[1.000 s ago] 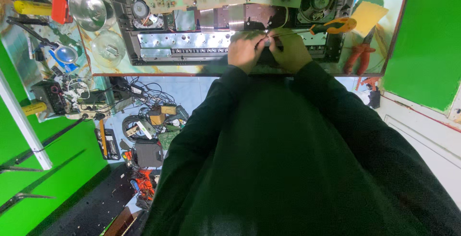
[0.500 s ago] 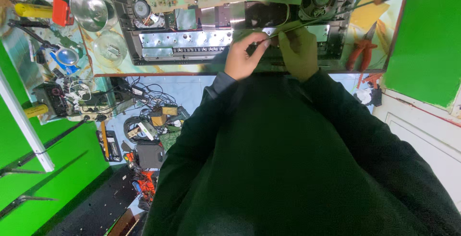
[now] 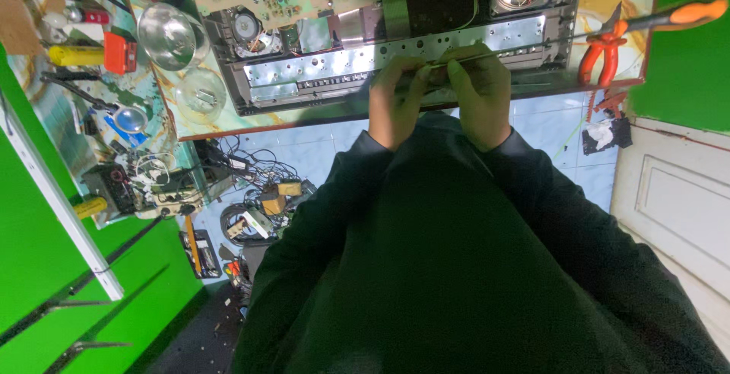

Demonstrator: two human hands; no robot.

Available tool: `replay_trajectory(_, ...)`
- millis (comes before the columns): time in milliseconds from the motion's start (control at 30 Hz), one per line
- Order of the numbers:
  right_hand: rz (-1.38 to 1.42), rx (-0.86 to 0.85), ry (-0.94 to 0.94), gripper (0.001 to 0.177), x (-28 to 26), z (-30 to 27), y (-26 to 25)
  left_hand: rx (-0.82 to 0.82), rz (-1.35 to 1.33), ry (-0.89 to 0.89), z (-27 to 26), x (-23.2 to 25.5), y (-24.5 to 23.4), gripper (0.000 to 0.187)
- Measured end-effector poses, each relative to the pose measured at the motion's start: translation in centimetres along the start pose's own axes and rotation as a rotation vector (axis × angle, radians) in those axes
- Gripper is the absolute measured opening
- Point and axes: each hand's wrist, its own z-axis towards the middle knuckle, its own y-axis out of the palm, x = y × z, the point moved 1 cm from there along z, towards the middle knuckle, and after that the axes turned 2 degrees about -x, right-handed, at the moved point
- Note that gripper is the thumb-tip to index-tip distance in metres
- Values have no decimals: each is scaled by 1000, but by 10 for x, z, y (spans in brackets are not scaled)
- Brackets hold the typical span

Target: The person uses a screwdriver to remove screws from a metal bracket on an electronic device. They place the screws into a small metal bowl and then reinsert them into the bracket, tightening them with the screwdriver.

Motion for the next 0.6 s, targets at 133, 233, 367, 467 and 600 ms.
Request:
replay_trajectory(133, 135, 86, -1, 15, 3, -10, 20, 48, -19, 63, -9, 8, -7, 11)
replay_trajectory(233, 296, 87, 30, 19, 5, -15, 31, 53, -34, 85, -12, 7, -13, 13)
replay_trajectory(367, 442, 95, 72, 22, 8, -21, 42, 93, -32, 70, -16, -2, -17, 17)
replay_trajectory(467, 599, 146, 189, 24, 12, -26, 50, 84, -165, -79, -18, -12, -14, 22)
replay_trajectory(600, 586, 133, 193, 26, 11, -26, 54, -46, -706, -203, -18, -16, -11, 24)
